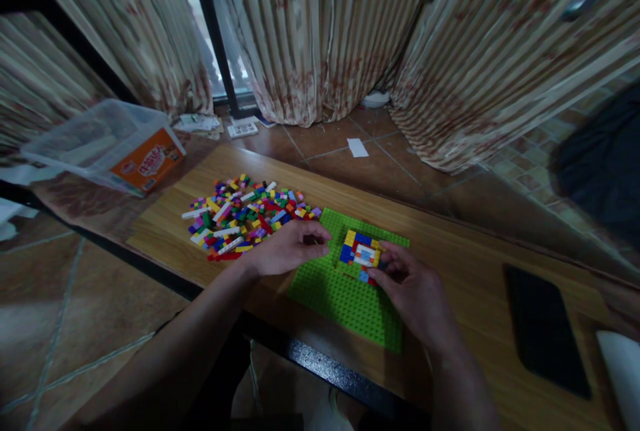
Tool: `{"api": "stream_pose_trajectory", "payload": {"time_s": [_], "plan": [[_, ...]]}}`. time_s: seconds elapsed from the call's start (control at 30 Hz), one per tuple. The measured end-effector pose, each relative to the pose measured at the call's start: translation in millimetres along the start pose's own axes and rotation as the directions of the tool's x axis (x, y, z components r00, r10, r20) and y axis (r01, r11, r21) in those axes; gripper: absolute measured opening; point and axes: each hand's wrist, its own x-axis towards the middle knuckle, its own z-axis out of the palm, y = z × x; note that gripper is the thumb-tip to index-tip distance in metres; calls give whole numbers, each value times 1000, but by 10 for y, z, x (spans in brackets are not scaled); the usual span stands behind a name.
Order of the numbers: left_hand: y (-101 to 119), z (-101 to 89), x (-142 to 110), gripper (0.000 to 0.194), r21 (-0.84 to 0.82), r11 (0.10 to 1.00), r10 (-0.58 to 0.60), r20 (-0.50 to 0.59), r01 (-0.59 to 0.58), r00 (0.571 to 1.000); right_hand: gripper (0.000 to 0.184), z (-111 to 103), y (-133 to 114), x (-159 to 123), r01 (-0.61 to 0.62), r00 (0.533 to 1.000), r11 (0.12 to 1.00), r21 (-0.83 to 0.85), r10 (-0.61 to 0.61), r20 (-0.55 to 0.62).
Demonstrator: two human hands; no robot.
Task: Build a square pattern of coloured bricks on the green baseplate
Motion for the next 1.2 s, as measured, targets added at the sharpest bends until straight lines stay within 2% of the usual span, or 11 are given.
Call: {"api": "stream_pose_trajectory", "payload": {"time_s": [0.07,0.17,0.27,0.43,0.6,0.9,0.97,1.03,1.13,1.2], "plan": [[-7,-1,5,17,6,1000,1,1,-1,1000,56,-20,12,3,-39,999,998,48,39,-7],[-18,-1,9,18,18,1000,2,-1,-2,1000,45,-43,22,7,-52,999,995,88,53,-8],[-19,2,5,18,24,1000,-4,-12,4,1000,37,-54,30,15,-40,998,998,51,43,-49],[3,0,-7,18,35,999,3,-15,-2,1000,36,-49,38,40,-43,995,995,-86,35,-94],[4,-2,-5,17,39,999,26,-5,-26,1000,31,-18,14,46,-9,995,998,-66,2,-96],[-12,2,5,17,56,998,30,-5,-30,1000,31,9,7,41,-30,991,998,-53,23,-129],[-11,2,2,18,55,998,29,-5,-28,1000,33,-19,14,39,-44,994,999,-6,43,-97],[-11,1,-1,18,54,998,25,-5,-25,1000,40,-64,36,33,-71,997,997,36,71,-5],[-8,-1,-4,18,56,998,22,-9,-21,1000,56,-127,92,24,-93,989,995,30,89,120],[-1,-2,-7,19,62,998,19,-11,-19,1000,58,-144,123,22,-76,987,997,23,72,146]]}}
